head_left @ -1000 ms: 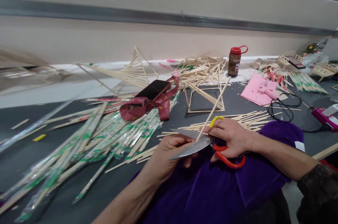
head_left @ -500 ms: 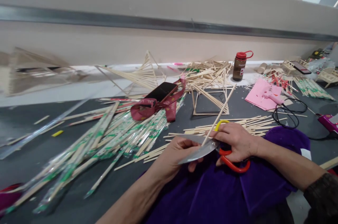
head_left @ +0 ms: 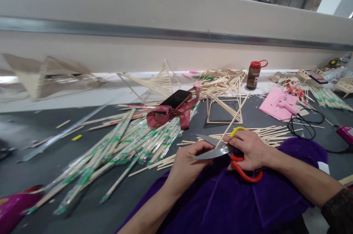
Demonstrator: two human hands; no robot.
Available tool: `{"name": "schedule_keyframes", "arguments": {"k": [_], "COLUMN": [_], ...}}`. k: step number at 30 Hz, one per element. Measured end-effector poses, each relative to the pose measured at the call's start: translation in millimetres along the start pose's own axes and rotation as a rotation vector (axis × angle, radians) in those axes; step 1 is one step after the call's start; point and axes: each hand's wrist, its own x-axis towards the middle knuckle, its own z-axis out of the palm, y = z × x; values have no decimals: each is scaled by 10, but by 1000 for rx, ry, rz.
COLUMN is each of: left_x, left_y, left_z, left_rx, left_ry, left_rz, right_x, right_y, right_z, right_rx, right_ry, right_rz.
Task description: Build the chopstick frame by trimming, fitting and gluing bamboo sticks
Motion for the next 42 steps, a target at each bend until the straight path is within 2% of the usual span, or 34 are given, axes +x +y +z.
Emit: {"name": "schedule_keyframes", "arguments": {"k": [3, 8, 21, 30, 37, 40, 42], "left_x": [-17, -24, 22, 60, 57, 62, 67], "left_y": [15, 7, -56, -153, -201, -195, -178], "left_z": [13, 1, 13, -10, -31, -19, 0], "left_rx": [-11, -71, -413, -476, -494, -487, -454], "left_ry": [-10, -99, -197, -360, -411, -396, -322], "left_rz": [-13, -32, -296, -218, -216, -238, -240], "right_x": [2, 5, 30, -2, 8, 5, 0], "right_y": [-10, -27, -8, 7, -18, -12, 0], "right_z": [2, -3, -162, -168, -184, -177, -164], "right_rx": [-14, -7, 69, 20, 23, 27, 25], "right_ry": [2, 16, -79, -117, -115, -123, -112], "right_rz": [8, -10, -87, -115, -144, -131, -97]}}
